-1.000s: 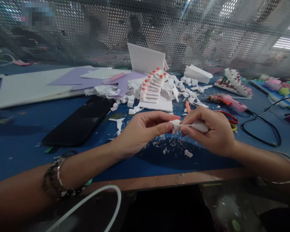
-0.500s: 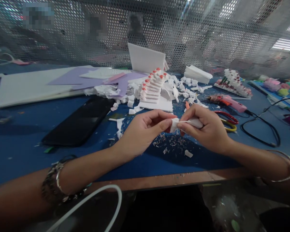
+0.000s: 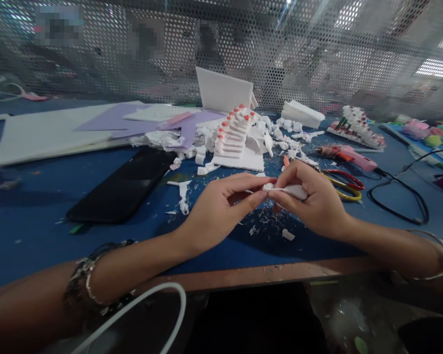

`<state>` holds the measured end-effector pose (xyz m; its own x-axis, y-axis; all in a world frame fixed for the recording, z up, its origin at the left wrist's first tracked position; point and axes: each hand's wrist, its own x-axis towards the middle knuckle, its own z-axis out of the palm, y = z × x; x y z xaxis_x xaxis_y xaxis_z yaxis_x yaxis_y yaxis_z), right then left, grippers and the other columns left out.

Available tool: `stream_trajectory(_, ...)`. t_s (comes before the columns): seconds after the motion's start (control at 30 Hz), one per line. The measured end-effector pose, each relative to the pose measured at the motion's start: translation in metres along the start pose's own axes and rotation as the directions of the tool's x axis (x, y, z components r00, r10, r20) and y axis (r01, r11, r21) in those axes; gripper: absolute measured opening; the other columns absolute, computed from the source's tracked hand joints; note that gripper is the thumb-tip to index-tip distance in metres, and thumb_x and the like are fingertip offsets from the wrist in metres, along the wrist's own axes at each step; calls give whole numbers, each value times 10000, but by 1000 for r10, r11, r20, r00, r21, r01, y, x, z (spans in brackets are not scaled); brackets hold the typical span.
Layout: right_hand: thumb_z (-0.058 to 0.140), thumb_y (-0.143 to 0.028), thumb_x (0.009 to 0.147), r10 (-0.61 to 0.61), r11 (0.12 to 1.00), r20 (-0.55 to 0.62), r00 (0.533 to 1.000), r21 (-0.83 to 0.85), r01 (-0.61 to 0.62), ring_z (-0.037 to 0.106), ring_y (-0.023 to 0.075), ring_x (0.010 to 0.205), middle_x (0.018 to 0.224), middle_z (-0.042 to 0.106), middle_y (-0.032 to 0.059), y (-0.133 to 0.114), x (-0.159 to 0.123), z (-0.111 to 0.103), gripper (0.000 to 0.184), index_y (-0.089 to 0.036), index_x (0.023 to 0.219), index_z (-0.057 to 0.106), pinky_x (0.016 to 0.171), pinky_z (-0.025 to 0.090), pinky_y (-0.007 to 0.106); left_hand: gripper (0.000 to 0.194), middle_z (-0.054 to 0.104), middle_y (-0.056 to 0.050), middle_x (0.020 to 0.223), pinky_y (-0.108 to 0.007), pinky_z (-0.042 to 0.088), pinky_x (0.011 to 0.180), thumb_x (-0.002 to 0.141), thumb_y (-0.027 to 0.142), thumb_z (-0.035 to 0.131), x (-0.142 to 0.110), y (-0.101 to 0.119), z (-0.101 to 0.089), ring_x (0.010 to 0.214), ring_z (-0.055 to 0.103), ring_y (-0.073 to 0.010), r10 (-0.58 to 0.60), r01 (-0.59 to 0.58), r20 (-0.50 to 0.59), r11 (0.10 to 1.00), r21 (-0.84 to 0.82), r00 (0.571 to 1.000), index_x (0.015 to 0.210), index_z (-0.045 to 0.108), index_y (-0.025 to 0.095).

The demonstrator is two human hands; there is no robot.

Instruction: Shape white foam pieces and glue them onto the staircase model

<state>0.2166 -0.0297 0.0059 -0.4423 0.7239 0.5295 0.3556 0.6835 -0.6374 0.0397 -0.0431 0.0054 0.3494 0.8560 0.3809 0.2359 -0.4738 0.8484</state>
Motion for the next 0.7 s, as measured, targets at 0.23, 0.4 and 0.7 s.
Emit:
stream_trajectory(0.23,569,-283,782,-28,999,-2,1000,-38,28,529,33,485,637,532,-48,-4,1,-3,152,-178,772,460,462,356,185,255,677,-9,923,-134,469,727,777,240,579,2,0,-2,832,610,-110,-22,24,46,999,-35,999,1012,633,156)
stream_trajectory(0.4,558,-245,791,-53,998,-1,999,-16,53,500,22,507,668,540,-49,-4,1,-4,112,-177,809,471,482,342,179,221,672,5,738,-151,473,618,777,258,574,5,0,-3,657,599,-89,-137,149,84,976,-159,987,963,641,160)
stream_trajectory(0.7,556,-198,788,3,971,90,996,237,-25,555,29,519,661,551,-43,-4,2,-7,127,-161,852,453,464,408,127,275,650,-4,752,-199,478,647,732,268,620,5,-3,-5,652,573,-91,-180,214,140,934,-287,974,989,636,172)
